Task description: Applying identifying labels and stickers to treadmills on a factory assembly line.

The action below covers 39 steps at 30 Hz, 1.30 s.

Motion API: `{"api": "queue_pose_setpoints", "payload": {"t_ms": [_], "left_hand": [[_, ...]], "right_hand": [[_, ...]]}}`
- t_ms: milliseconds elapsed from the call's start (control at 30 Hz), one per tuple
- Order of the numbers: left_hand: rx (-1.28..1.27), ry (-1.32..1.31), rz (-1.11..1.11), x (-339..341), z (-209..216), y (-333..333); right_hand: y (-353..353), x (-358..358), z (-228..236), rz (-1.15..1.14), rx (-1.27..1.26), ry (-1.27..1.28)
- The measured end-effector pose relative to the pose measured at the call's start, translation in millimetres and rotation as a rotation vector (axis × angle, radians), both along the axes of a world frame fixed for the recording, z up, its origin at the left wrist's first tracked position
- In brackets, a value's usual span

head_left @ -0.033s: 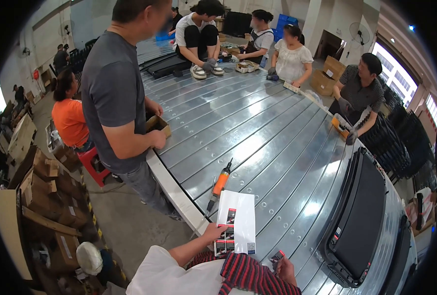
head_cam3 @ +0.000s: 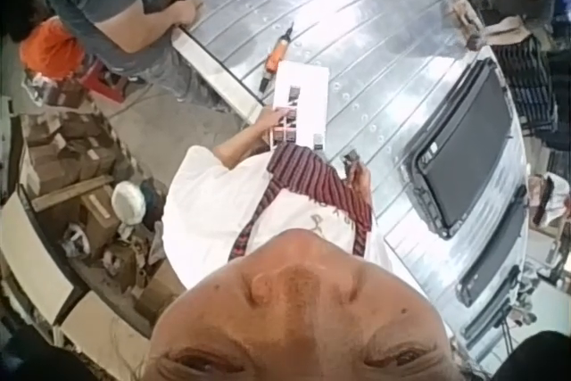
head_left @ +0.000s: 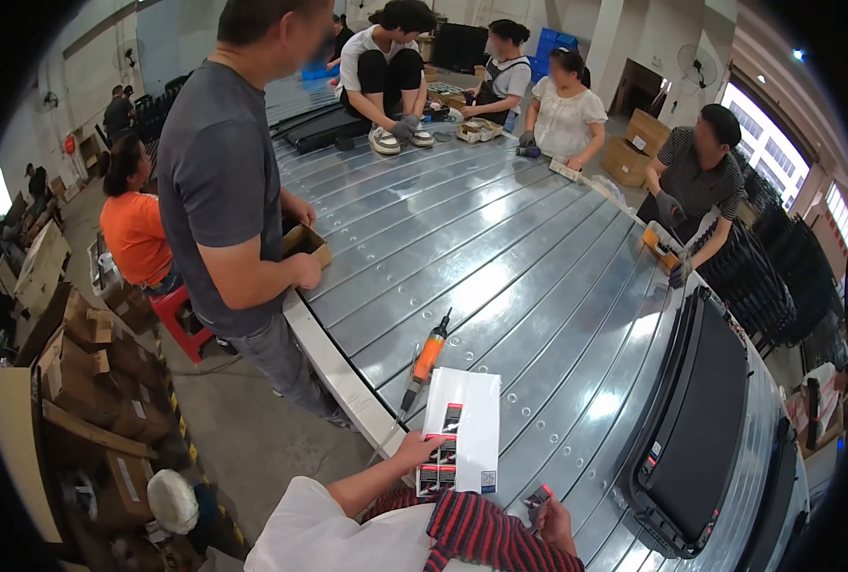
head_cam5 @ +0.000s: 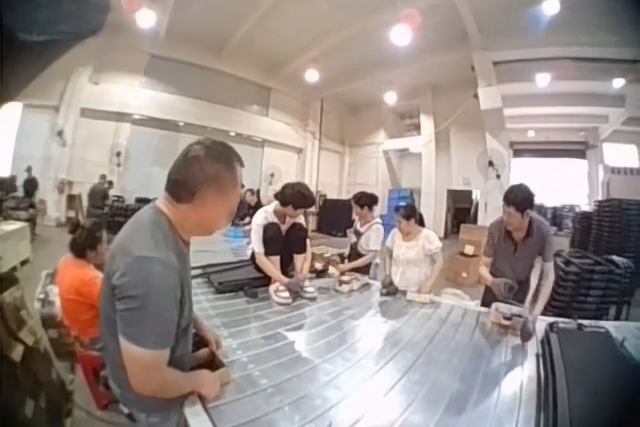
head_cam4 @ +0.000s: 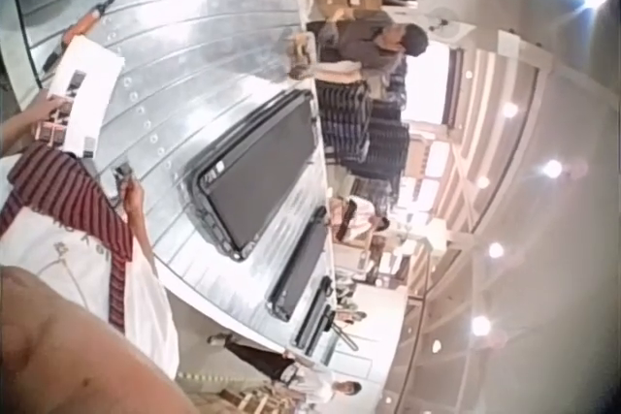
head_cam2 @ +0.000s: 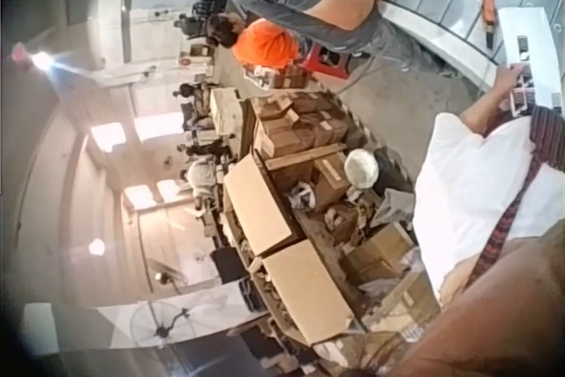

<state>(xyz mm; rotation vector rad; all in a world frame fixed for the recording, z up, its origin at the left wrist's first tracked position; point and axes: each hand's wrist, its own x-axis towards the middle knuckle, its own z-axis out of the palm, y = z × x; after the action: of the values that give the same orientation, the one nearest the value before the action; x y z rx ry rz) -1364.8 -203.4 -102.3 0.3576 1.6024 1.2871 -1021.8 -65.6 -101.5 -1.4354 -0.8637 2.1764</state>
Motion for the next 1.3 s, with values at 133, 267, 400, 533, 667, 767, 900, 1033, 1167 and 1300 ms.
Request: {"api": "queue_pose_setpoints", "payload": {"t_ms": [133,267,400,533,667,767,900,1033,1167,1300], "left_hand": [[0.176,0.151,-0.195,-7.4,60.2,17.8],[0.309,0.171,-0.340,-0.6,69.8,34.5],[0.299,0.193,-0.463,8.4,88.3,37.9],[0.269,0.177,-0.527,12.2,103.7,38.3],[0.177,0.279,-0.577,8.9,108.7,41.4],[0.197,0.333,-0.531,7.2,99.4,40.7],[0.187,0.565,-0.679,0.9,105.9,43.8],[0.255,0.832,-0.765,1.0,108.6,46.8],[0.266,0.882,-0.808,-2.3,117.7,48.9],[0.257,0.901,-0.855,-11.9,119.3,46.8]], "right_hand": [[12.4,-24.2,30.0,0.028,0.117,0.016],[19.8,-53.4,66.0,0.082,0.259,-0.064],[22.4,-79.3,95.7,0.121,0.399,0.093],[15.1,-105.6,115.9,0.063,0.458,0.107],[29.9,-102.8,117.0,-0.086,0.306,0.301],[39.3,-94.1,140.7,-0.078,0.372,0.428],[46.7,-90.9,192.8,0.060,0.686,0.281],[36.1,-106.9,212.9,0.391,1.065,-0.145],[13.7,-138.9,223.3,0.667,1.109,-0.437],[10.8,-148.3,215.1,0.639,1.056,-0.529]]}}
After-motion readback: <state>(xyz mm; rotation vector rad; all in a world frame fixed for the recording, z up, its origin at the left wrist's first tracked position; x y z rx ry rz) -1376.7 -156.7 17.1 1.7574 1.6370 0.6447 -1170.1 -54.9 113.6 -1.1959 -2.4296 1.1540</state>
